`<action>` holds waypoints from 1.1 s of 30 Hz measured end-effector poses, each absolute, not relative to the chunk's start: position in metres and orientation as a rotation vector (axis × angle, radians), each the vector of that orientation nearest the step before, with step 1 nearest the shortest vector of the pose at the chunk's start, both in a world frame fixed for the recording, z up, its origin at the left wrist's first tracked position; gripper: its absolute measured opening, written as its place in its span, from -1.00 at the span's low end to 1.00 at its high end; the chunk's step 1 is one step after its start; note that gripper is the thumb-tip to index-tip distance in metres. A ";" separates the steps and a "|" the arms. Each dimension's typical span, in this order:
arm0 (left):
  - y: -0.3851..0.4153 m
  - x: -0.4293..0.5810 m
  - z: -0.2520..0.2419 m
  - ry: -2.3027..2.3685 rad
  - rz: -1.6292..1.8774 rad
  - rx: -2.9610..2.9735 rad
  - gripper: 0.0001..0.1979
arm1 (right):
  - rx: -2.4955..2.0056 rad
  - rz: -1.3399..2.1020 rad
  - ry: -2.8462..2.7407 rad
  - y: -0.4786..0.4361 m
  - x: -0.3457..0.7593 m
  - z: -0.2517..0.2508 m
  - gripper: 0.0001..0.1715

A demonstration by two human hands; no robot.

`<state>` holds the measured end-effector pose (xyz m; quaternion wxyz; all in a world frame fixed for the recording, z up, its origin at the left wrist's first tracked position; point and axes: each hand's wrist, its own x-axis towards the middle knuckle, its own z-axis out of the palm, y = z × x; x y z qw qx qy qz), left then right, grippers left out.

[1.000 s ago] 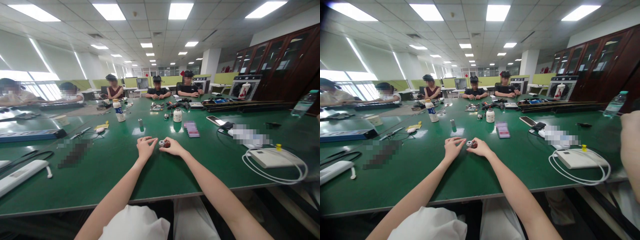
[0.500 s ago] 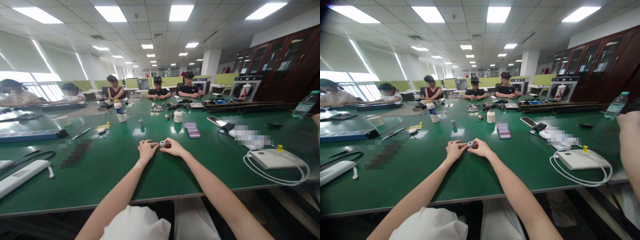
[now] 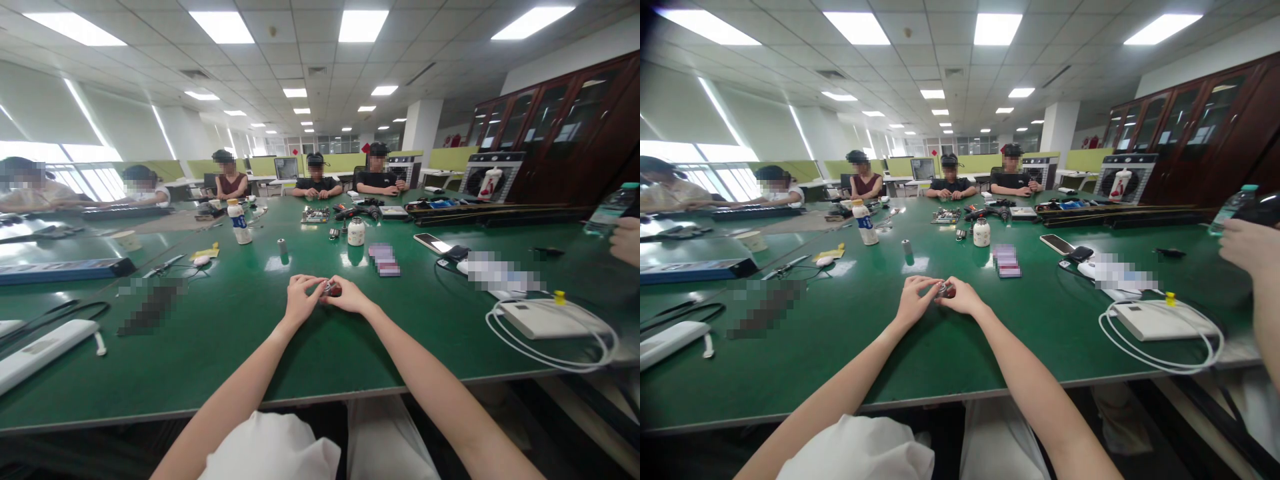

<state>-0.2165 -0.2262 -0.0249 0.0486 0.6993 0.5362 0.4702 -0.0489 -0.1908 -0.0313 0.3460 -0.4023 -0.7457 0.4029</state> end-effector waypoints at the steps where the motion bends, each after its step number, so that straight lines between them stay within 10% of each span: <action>1: -0.226 -0.217 -0.025 1.631 1.428 2.135 -0.84 | -1.047 1.045 -1.936 -0.191 -0.049 -0.031 -0.57; 24: -0.227 -0.217 -0.023 1.805 1.552 2.035 -0.81 | -1.095 1.005 -1.956 -0.192 -0.049 -0.029 -0.57; 33: -0.225 -0.231 -0.033 2.283 0.812 1.937 -0.75 | -1.110 0.974 -1.968 -0.193 -0.050 -0.029 -0.57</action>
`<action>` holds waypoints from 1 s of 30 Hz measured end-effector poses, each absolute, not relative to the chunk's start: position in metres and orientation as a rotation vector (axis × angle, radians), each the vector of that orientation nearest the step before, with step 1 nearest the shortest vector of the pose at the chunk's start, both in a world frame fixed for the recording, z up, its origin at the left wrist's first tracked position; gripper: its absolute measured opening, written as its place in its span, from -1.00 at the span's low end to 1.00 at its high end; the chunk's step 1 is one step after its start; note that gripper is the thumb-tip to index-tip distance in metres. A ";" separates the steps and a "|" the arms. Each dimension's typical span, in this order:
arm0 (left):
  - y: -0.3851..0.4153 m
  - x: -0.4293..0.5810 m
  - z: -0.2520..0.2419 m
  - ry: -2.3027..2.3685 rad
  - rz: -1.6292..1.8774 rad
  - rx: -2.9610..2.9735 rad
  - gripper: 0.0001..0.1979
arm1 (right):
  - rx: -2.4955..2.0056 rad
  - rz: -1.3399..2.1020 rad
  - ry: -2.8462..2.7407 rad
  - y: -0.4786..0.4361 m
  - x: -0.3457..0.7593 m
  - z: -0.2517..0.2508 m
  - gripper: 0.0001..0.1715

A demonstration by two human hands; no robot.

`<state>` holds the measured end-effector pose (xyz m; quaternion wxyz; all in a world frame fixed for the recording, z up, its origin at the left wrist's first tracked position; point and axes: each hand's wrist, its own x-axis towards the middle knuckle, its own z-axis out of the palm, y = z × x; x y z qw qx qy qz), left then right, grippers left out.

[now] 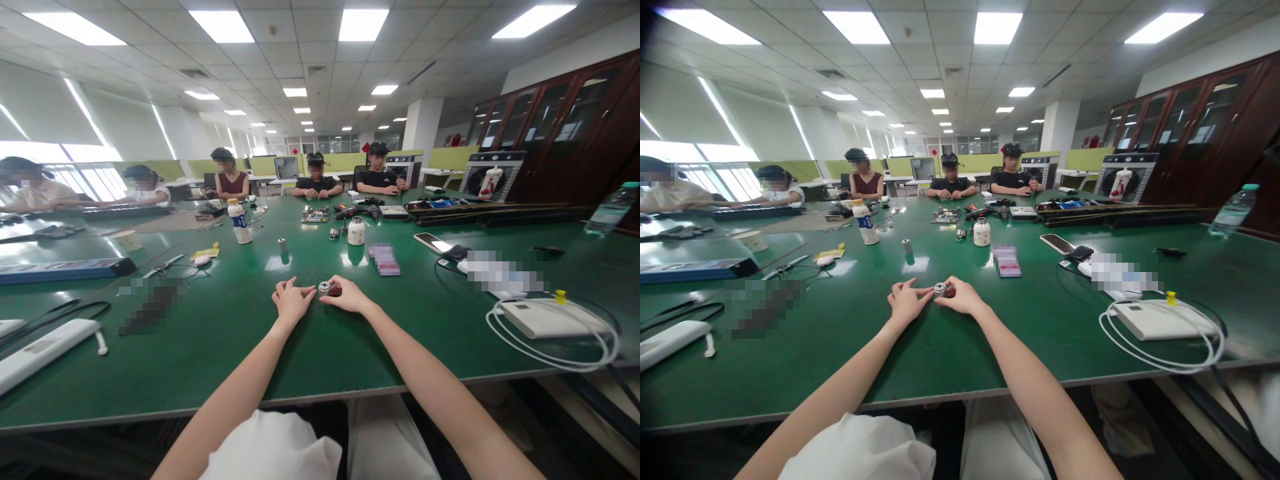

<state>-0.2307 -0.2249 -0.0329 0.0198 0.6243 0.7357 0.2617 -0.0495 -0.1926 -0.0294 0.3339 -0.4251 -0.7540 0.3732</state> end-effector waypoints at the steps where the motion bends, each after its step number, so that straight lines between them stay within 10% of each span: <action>1: -0.224 -0.231 -0.034 2.288 0.815 1.941 -0.74 | -1.111 0.974 -1.968 -0.193 -0.049 -0.029 -0.57; 14: -0.223 -0.222 -0.025 1.780 1.592 2.000 -0.86 | -1.078 0.994 -1.957 -0.190 -0.049 -0.034 -0.57; 30: -0.227 -0.218 -0.024 1.634 1.426 2.138 -0.88 | -1.038 0.995 -1.967 -0.190 -0.049 -0.033 -0.59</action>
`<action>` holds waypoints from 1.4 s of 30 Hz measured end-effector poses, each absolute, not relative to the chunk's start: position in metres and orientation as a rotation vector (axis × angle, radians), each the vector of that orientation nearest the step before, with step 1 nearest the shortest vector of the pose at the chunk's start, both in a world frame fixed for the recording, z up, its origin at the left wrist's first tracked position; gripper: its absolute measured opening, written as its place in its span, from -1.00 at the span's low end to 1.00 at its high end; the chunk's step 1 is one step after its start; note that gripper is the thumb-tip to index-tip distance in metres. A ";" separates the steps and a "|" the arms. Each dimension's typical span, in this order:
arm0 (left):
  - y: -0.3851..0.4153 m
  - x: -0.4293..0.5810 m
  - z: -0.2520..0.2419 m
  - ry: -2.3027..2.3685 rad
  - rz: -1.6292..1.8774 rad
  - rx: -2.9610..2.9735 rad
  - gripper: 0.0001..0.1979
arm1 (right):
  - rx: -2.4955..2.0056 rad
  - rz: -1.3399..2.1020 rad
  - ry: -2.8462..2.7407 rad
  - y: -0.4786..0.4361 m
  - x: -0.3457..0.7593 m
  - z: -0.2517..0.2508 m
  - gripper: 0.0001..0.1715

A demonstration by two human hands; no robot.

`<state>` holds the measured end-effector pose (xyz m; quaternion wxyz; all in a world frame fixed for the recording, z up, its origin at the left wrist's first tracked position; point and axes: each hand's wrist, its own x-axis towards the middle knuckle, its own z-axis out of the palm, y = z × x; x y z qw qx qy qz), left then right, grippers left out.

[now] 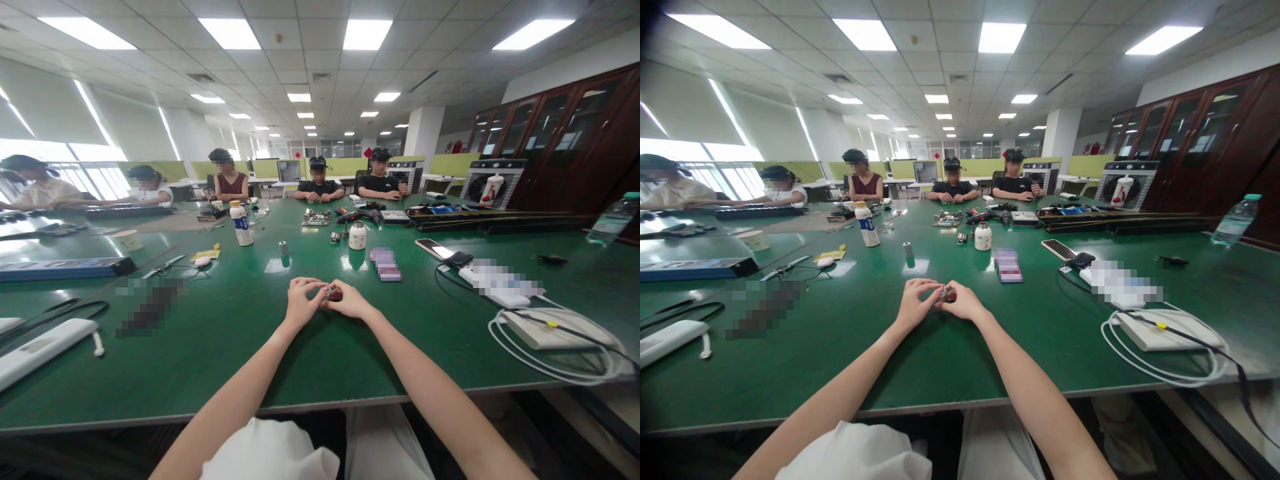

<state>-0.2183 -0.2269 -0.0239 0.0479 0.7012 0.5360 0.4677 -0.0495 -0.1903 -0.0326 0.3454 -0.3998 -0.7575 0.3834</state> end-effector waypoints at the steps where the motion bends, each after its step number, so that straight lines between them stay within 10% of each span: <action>1: -0.228 -0.218 -0.023 1.642 1.416 2.135 -0.88 | -1.036 0.995 -1.968 -0.190 -0.049 -0.032 -0.60; 20: -0.228 -0.216 -0.023 1.776 1.493 2.044 -0.82 | -1.060 1.025 -1.964 -0.190 -0.050 -0.032 -0.57; 28: -0.226 -0.233 -0.033 2.183 0.862 1.983 -0.76 | -1.089 0.975 -1.979 -0.192 -0.049 -0.029 -0.58; 42: -0.220 -0.225 -0.033 2.013 0.777 2.302 -0.77 | -1.108 0.945 -1.998 -0.192 -0.049 -0.029 -0.59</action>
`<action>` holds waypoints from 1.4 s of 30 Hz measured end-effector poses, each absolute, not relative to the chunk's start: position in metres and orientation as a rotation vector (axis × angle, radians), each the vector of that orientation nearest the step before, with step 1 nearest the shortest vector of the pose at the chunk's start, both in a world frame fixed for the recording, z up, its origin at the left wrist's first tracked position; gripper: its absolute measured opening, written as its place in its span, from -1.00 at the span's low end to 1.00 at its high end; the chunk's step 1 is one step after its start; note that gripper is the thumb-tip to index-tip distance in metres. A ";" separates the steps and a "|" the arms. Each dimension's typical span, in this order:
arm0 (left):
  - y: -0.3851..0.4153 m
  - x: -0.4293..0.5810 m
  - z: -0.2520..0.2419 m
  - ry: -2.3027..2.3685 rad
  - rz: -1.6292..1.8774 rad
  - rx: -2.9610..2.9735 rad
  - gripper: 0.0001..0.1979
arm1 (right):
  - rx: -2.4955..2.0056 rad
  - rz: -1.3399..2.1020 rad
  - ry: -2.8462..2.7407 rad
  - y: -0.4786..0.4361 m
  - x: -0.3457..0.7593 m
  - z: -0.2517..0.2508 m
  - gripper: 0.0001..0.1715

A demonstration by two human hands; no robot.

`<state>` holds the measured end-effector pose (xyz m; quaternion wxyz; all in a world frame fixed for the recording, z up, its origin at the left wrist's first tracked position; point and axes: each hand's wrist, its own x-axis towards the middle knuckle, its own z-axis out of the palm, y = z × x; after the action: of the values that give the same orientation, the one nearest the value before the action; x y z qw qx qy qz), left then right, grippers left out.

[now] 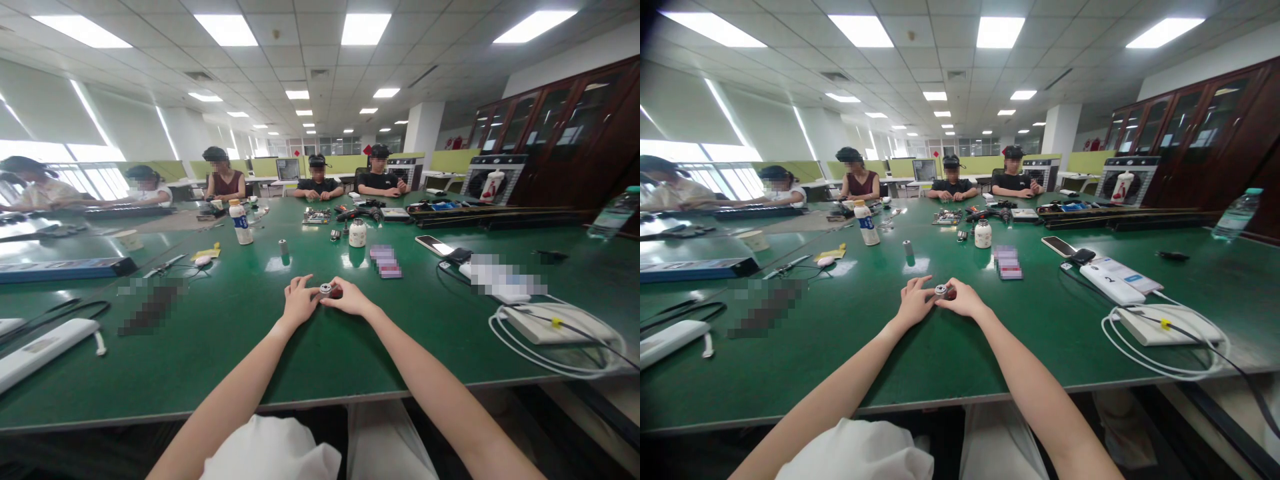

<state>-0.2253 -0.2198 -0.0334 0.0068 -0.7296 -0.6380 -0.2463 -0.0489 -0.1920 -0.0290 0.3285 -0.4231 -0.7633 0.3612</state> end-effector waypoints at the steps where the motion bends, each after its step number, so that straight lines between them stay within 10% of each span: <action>1: -0.219 -0.225 -0.033 -1.972 -0.744 -2.302 -0.78 | -1.113 0.939 -2.000 -0.192 -0.049 -0.029 -0.59; 15: -0.226 -0.218 -0.019 -1.793 -1.475 -2.149 -0.83 | -1.125 0.946 -1.999 -0.193 -0.047 -0.029 -0.58; 42: -0.225 -0.215 -0.029 -1.583 -1.396 -2.353 -0.71 | -1.085 0.970 -2.005 -0.190 -0.049 -0.032 -0.54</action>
<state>-0.2153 -0.2250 -0.0289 -0.0097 -0.7444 -0.5009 -0.4415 -0.0485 -0.1901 -0.0319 0.3260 -0.4139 -0.7652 0.3700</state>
